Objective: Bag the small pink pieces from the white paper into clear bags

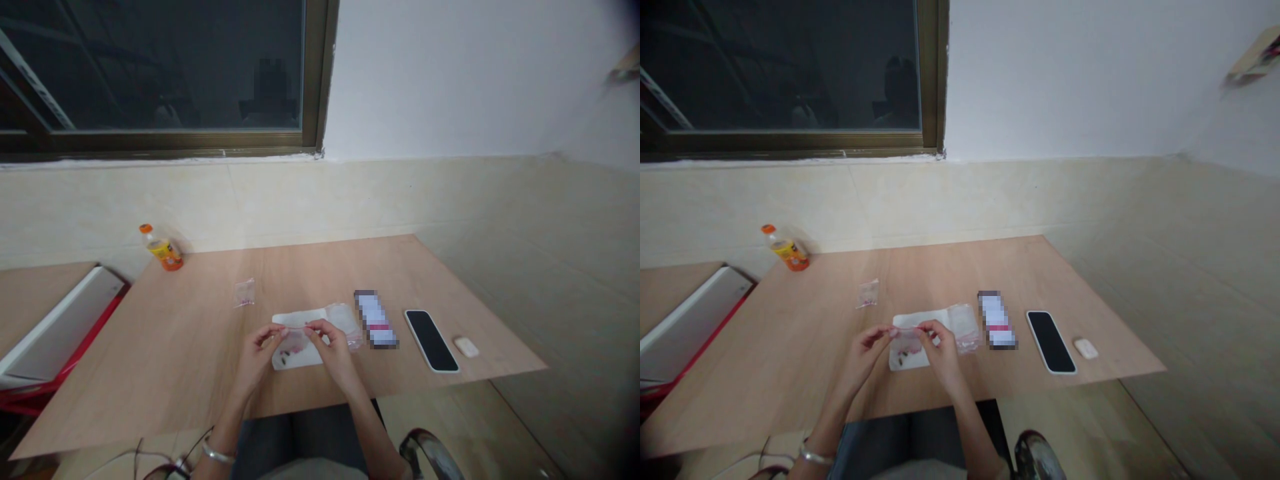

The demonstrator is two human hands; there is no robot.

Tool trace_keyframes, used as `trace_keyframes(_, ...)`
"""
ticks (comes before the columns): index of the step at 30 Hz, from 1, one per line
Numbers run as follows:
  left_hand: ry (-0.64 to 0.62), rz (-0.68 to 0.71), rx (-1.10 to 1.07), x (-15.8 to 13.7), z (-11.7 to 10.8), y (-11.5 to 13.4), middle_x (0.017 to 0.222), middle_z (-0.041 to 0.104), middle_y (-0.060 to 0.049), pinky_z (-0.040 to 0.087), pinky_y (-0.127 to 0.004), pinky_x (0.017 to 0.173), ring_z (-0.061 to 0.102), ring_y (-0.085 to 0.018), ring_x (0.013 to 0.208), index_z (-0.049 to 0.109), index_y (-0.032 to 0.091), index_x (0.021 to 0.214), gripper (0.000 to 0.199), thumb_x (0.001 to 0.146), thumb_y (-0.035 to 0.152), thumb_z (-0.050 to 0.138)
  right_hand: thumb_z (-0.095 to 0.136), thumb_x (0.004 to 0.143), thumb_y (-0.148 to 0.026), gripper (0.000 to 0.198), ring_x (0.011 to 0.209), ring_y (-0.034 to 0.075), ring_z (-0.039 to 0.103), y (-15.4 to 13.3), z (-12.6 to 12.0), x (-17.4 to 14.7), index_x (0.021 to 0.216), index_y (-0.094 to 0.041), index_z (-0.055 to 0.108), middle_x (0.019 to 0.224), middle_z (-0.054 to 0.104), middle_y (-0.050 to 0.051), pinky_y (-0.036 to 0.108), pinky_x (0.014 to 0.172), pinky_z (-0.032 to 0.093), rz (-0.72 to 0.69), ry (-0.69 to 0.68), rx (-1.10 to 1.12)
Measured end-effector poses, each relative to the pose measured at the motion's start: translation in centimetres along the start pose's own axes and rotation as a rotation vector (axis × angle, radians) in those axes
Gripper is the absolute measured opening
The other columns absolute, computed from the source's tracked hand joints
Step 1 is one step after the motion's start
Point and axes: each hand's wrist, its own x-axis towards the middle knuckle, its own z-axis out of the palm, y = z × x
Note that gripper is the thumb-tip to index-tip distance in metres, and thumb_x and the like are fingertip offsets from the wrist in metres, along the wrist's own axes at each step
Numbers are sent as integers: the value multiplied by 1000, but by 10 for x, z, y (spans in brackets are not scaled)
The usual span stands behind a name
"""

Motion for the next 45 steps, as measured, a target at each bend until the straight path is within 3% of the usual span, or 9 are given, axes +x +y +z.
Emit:
trace_keyframes(8, 49, 77, 60, -4, 1, 1, 77, 72, -4, 51, -27, 72, 65, -20, 77, 71, 16, 76, 23, 75, 39, 67, 64, 79, -39, 21, 73, 18, 60, -2, 1, -3, 81, -19, 70, 80, 70, 4, 27, 67, 45, -4, -60, -9)
trace_keyframes(21, -93, 54, 49, -7, 2, 11, 81, 74, -6, 50, -29, 79, 66, -21, 81, 72, 16, 78, 23, 74, 39, 68, 61, 82, -36, 19, 70, 16, 58, -13, 6, -10, 77, -19, 68, 74, 68, 2, 25, 63, 41, -92, -81, -38)
trace_keyframes(37, 25, 166, 252, -12, -1, 0, 80, 73, -6, 50, -32, 80, 66, -22, 81, 74, 20, 77, 21, 75, 40, 67, 58, 84, -33, 17, 69, 15, 56, -24, 16, -14, 83, -20, 70, 76, 65, 2, 26, 65, 44, -124, -102, -122)
trace_keyframes(42, 95, 178, 268, -12, -2, -2, 76, 73, -7, 51, -34, 76, 66, -23, 77, 75, 20, 73, 25, 71, 44, 70, 60, 83, -32, 18, 71, 18, 60, -19, 19, -13, 81, -20, 73, 76, 70, 4, 28, 65, 46, -88, -91, -113)
trace_keyframes(45, 63, 154, 279, -11, -5, 0, 73, 74, -7, 50, -36, 78, 66, -23, 74, 76, 22, 71, 24, 71, 45, 69, 62, 81, -33, 18, 71, 20, 65, -14, 20, -12, 82, -20, 75, 80, 74, 6, 31, 66, 49, -43, -78, -62)
